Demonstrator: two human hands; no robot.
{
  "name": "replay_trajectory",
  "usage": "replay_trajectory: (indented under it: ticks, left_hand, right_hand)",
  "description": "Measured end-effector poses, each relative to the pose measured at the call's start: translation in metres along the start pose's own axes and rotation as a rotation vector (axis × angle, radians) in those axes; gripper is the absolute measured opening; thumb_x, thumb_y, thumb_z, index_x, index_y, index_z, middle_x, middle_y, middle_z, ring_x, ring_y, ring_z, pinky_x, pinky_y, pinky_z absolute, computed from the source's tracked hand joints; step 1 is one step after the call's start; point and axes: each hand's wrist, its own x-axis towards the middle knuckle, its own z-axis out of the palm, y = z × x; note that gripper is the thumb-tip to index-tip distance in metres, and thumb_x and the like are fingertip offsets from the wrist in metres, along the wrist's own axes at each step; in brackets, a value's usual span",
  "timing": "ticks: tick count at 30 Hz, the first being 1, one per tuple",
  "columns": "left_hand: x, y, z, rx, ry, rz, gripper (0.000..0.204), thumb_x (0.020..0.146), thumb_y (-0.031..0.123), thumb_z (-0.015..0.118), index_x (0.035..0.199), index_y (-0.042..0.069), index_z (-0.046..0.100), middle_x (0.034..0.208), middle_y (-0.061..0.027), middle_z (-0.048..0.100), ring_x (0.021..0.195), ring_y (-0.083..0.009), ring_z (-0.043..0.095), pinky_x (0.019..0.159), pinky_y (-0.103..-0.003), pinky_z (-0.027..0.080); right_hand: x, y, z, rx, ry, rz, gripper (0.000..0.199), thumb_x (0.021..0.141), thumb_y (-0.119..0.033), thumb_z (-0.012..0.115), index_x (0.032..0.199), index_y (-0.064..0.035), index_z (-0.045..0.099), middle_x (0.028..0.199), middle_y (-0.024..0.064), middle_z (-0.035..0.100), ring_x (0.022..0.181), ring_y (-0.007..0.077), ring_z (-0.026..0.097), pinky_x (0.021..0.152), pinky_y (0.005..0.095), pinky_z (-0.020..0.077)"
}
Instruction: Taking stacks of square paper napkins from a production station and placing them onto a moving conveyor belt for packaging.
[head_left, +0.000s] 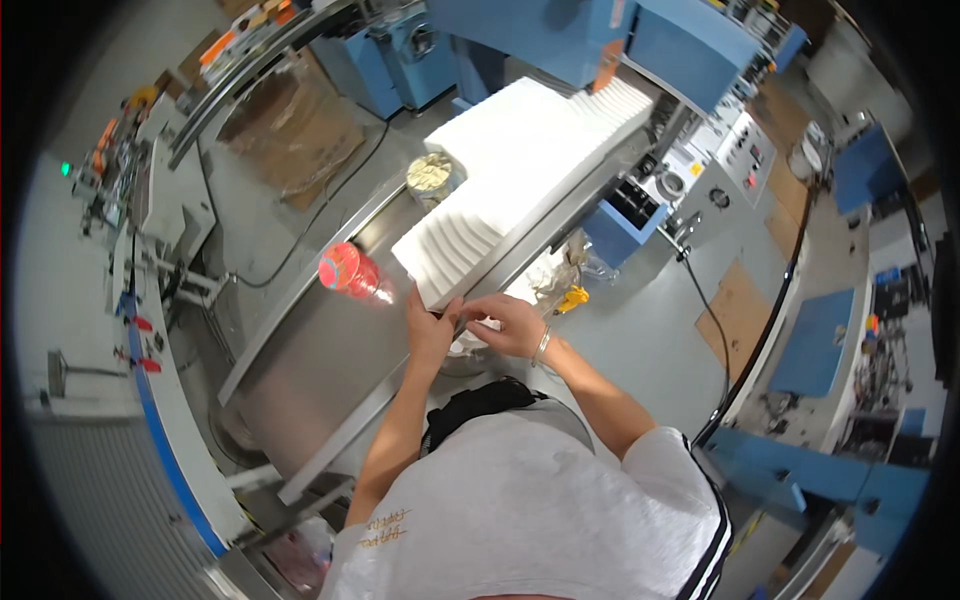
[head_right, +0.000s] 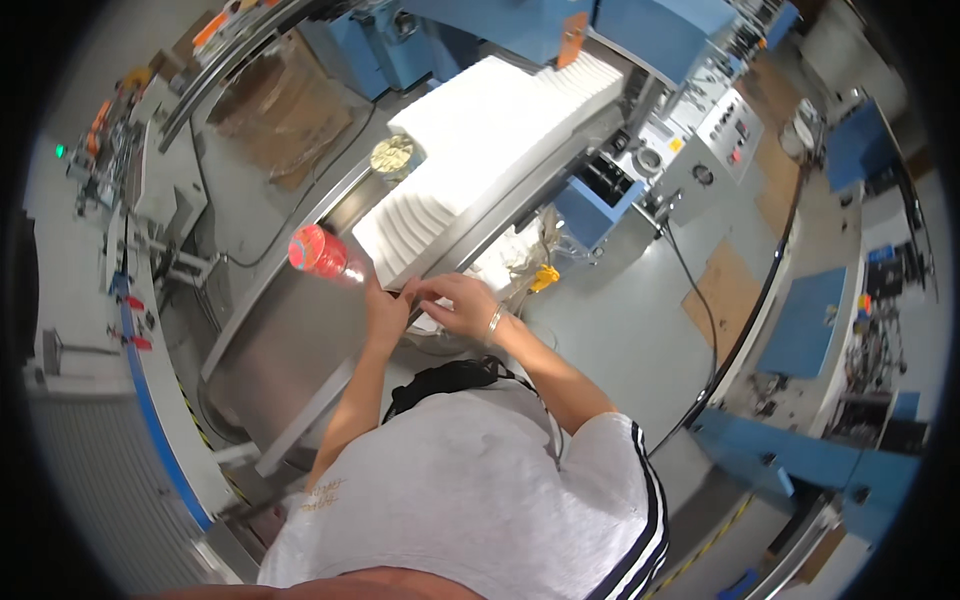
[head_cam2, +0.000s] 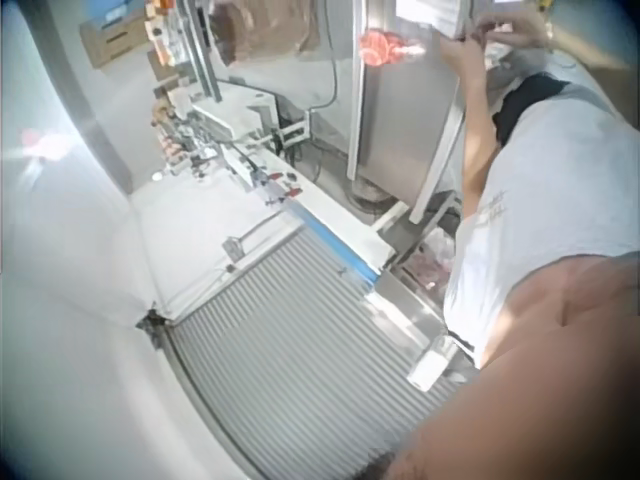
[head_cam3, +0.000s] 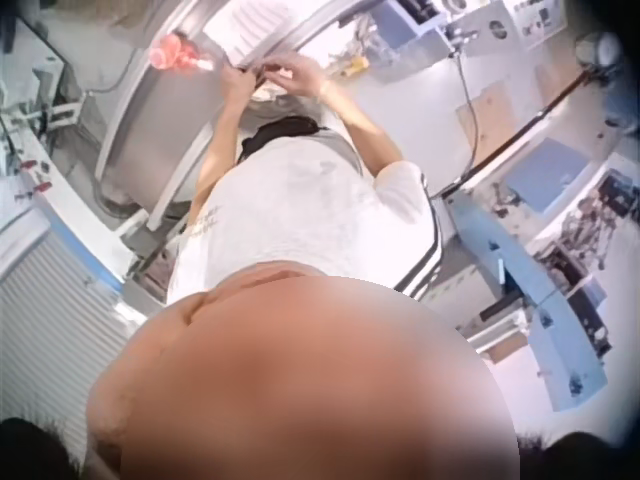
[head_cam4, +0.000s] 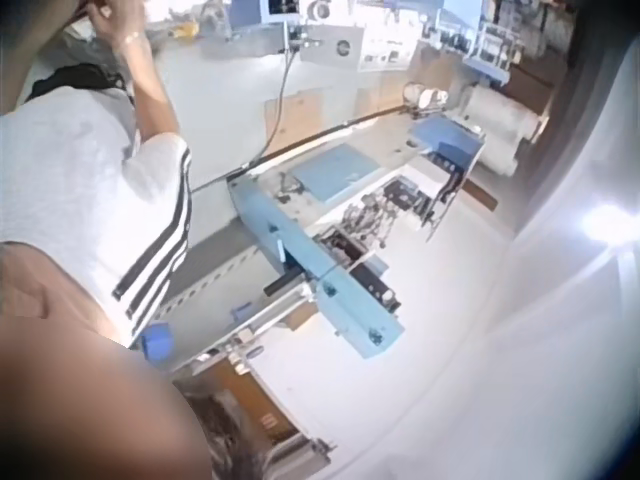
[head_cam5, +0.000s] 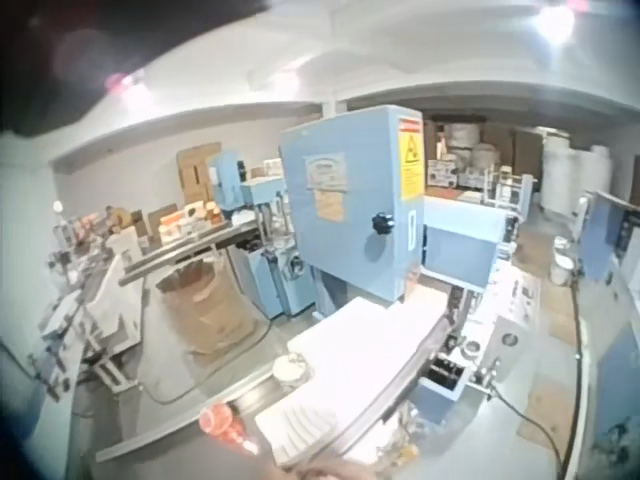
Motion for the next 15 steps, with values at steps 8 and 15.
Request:
replay_trajectory:
  ticks: [8, 15]
  left_hand:
    - [0.001, 0.024, -0.001, -0.080, -0.088, 0.008, 0.051, 0.077, 0.009, 0.073, 0.119, -0.003, 0.046, 0.104, -0.0164, 0.057, 0.093, -0.0261, 0.059, 0.079, -0.035, 0.048]
    - [0.003, 0.002, -0.008, -0.070, -0.077, 0.033, 0.054, 0.077, 0.008, 0.070, 0.121, -0.006, 0.042, 0.112, -0.0195, 0.053, 0.100, -0.0280, 0.056, 0.084, -0.036, 0.047]
  right_hand:
    - [-0.007, 0.002, 0.027, -0.260, 0.055, 0.033, 0.038, 0.070, -0.007, 0.066, 0.107, -0.0102, 0.056, 0.101, 0.0077, 0.061, 0.094, 0.0306, 0.055, 0.082, 0.0375, 0.0458]
    - [-0.027, -0.003, 0.067, -0.276, 0.172, 0.197, 0.048, 0.072, -0.004, 0.065, 0.118, -0.0141, 0.053, 0.119, 0.0112, 0.056, 0.112, 0.0297, 0.052, 0.090, 0.0381, 0.0466]
